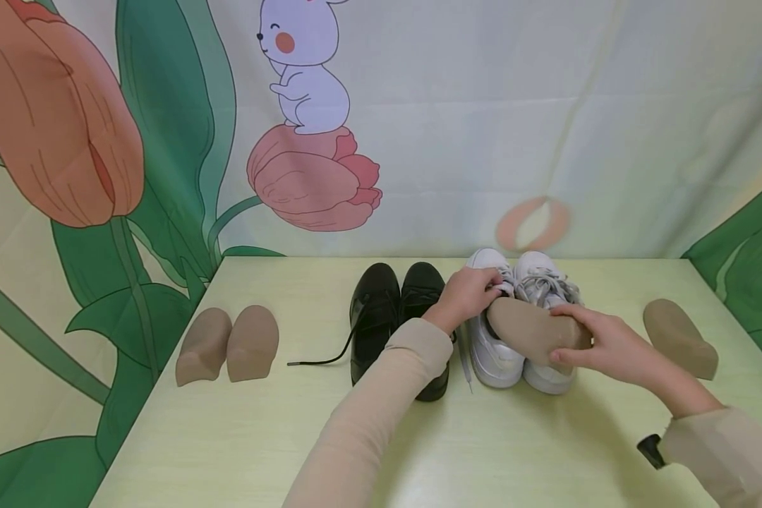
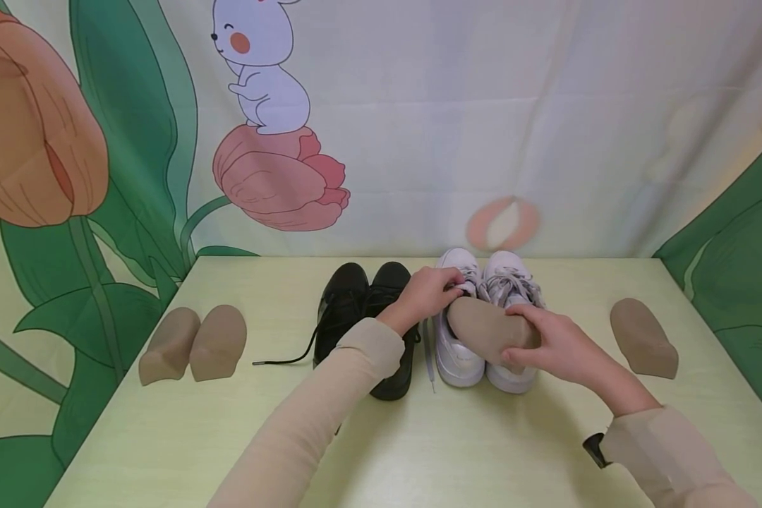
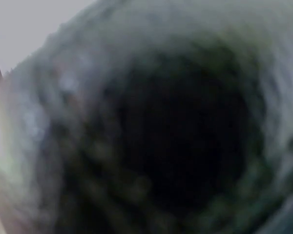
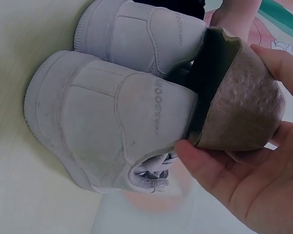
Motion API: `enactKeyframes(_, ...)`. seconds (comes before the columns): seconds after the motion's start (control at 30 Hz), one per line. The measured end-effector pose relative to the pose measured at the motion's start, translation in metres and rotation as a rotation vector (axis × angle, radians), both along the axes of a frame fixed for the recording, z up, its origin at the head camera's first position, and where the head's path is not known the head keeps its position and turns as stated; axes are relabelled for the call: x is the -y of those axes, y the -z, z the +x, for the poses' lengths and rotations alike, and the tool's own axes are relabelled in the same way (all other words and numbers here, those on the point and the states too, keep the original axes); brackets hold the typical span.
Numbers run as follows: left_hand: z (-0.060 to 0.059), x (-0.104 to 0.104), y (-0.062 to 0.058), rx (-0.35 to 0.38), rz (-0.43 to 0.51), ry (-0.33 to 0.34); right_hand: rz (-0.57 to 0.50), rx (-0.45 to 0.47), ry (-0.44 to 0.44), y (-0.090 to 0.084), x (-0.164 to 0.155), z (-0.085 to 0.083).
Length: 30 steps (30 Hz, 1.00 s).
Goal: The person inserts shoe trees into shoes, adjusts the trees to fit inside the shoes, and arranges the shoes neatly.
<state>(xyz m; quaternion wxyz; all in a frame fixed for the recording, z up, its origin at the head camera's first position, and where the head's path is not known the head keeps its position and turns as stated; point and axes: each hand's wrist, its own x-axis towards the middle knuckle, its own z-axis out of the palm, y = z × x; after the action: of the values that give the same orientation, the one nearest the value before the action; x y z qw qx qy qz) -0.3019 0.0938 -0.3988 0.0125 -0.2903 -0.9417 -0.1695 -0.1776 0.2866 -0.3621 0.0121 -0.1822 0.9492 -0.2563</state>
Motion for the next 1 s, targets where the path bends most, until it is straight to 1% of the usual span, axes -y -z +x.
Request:
enactKeyframes(0.27, -0.001, 0.001, 0.0, 0.012, 0.009, 0.01, 0.01, 0.027, -0.013, -0.003, 0.003, 0.0)
enactKeyframes(0.47, -0.001, 0.002, -0.001, 0.015, 0.019, 0.013, 0.016, 0.038, -0.015, -0.003, 0.006, -0.005)
enactKeyframes(0.67, -0.001, 0.001, 0.0, 0.0, 0.018, 0.025, 0.022, 0.063, 0.035, -0.004, 0.007, -0.007)
enactKeyframes(0.83, -0.001, 0.002, 0.001, -0.015, 0.005, 0.036, 0.023, 0.08, 0.096, -0.007, 0.012, -0.004)
enactKeyframes(1.0, 0.0, 0.002, 0.0, -0.034, -0.017, 0.044, 0.041, 0.071, 0.147, -0.009, 0.019, 0.0)
